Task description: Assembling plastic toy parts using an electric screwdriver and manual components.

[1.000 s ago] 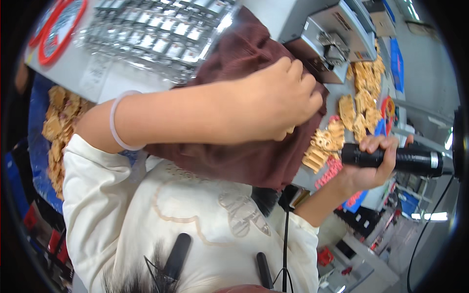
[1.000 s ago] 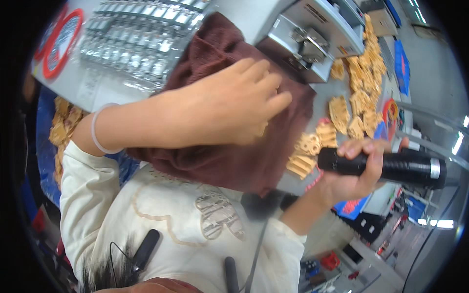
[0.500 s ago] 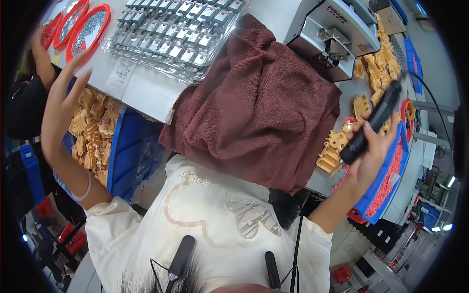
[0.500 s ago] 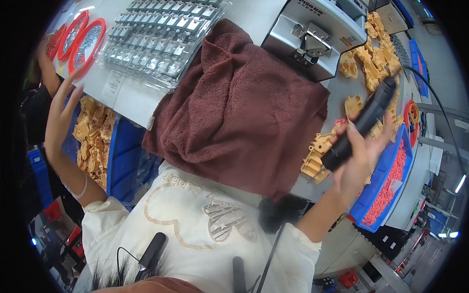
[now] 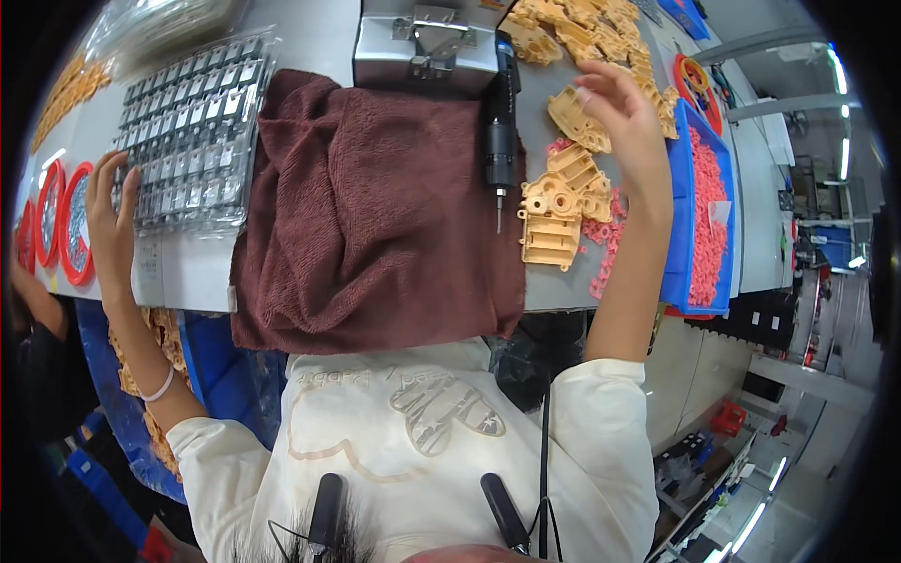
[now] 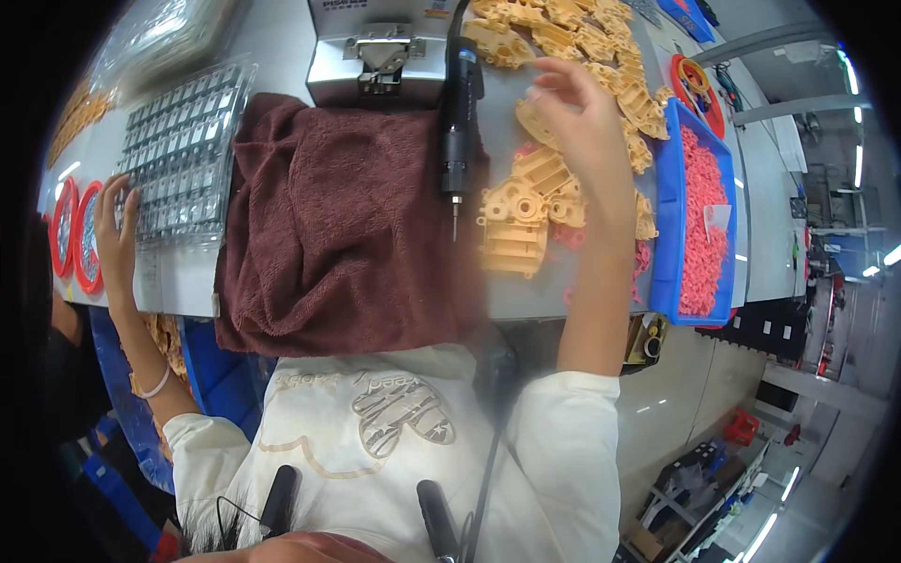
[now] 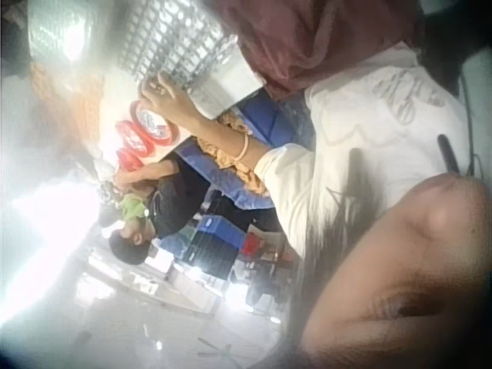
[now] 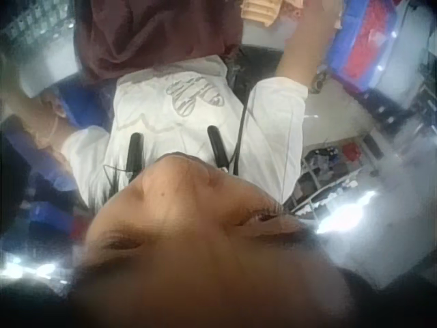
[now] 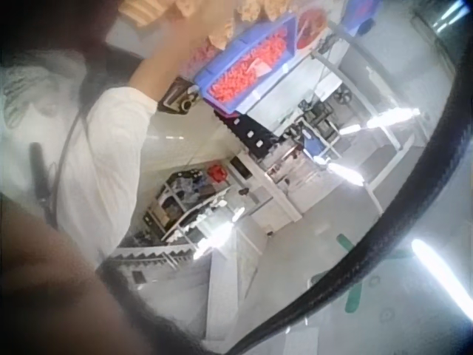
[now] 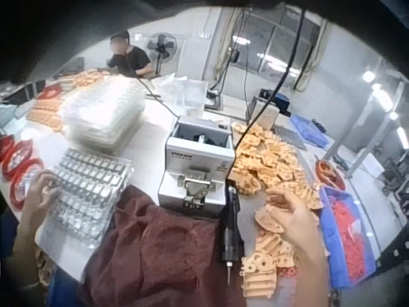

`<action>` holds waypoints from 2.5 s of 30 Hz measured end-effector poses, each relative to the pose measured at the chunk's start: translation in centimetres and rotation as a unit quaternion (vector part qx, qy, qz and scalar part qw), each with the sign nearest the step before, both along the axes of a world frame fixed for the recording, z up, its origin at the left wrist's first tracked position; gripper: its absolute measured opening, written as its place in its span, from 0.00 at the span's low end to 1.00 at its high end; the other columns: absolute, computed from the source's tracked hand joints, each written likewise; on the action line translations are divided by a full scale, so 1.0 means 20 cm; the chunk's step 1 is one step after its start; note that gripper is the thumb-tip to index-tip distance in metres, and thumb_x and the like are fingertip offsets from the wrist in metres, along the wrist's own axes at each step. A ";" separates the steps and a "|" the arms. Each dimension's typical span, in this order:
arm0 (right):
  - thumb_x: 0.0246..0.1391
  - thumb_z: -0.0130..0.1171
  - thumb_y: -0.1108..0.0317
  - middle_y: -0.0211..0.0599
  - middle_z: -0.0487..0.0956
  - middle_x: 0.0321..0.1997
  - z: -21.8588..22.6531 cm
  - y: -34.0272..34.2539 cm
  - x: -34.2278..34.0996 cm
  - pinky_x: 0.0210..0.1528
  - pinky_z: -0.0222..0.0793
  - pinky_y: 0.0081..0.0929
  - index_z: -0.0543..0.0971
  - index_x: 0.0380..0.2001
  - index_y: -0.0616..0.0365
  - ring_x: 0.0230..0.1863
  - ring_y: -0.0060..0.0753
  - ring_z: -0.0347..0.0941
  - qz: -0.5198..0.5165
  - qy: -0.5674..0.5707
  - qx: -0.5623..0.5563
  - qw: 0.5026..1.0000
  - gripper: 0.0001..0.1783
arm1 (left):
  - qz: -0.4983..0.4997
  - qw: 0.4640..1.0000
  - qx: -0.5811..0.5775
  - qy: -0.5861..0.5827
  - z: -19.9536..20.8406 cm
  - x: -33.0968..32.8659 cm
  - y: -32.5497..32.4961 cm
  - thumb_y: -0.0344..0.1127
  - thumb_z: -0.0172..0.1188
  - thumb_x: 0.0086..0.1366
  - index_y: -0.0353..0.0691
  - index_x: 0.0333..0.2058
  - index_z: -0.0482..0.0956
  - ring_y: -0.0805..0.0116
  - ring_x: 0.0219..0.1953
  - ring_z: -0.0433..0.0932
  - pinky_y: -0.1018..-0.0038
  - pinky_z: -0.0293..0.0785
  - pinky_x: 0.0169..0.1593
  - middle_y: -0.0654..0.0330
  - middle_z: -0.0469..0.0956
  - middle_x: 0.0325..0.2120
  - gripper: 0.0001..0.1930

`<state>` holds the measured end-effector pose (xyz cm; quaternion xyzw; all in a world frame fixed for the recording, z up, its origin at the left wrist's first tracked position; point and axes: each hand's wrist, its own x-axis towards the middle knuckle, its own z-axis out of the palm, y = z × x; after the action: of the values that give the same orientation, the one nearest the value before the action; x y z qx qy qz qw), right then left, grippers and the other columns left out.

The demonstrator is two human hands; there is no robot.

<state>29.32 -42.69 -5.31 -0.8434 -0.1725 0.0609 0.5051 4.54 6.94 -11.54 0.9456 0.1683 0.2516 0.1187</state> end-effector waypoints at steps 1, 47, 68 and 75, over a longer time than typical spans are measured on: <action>0.55 0.61 0.70 0.38 0.78 0.46 -0.01 -0.04 0.10 0.55 0.69 0.26 0.75 0.54 0.56 0.49 0.28 0.74 -0.042 -0.013 -0.018 0.999 0.22 | 0.012 1.000 0.003 -0.010 0.01 0.00 -0.01 0.41 0.55 0.70 0.36 0.48 0.76 0.58 0.56 0.72 0.67 0.65 0.59 0.54 0.74 0.52 0.15; 0.42 0.53 0.84 0.37 0.76 0.57 0.00 0.21 -0.31 0.62 0.62 0.41 0.78 0.49 0.55 0.61 0.47 0.68 0.283 -0.293 -0.154 0.900 0.28 | -0.391 0.846 -0.363 0.007 0.25 0.50 -1.07 0.21 0.62 0.57 0.31 0.45 0.79 0.69 0.44 0.80 0.76 0.75 0.49 0.56 0.82 0.41 0.15; 0.50 0.58 0.80 0.39 0.80 0.40 -0.02 -0.45 -0.42 0.45 0.71 0.28 0.80 0.41 0.61 0.42 0.37 0.76 -0.038 -0.147 -0.223 0.963 0.13 | -0.356 0.912 -0.141 0.148 0.22 0.38 -1.18 0.32 0.78 0.30 0.45 0.59 0.71 0.49 0.63 0.66 0.57 0.66 0.63 0.54 0.64 0.63 0.49; 0.48 0.60 0.81 0.38 0.79 0.34 -0.05 -0.52 -0.47 0.38 0.70 0.26 0.79 0.35 0.63 0.34 0.32 0.76 -0.053 -0.066 -0.269 0.959 0.08 | -0.396 0.894 -0.183 0.100 0.13 0.47 -1.14 0.33 0.78 0.34 0.47 0.60 0.71 0.51 0.65 0.63 0.58 0.64 0.65 0.55 0.63 0.64 0.47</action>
<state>19.92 -53.03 -6.26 -0.9582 -0.1381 0.0223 0.2494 14.00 -15.76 -8.93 0.9157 -0.1661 0.0522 0.3622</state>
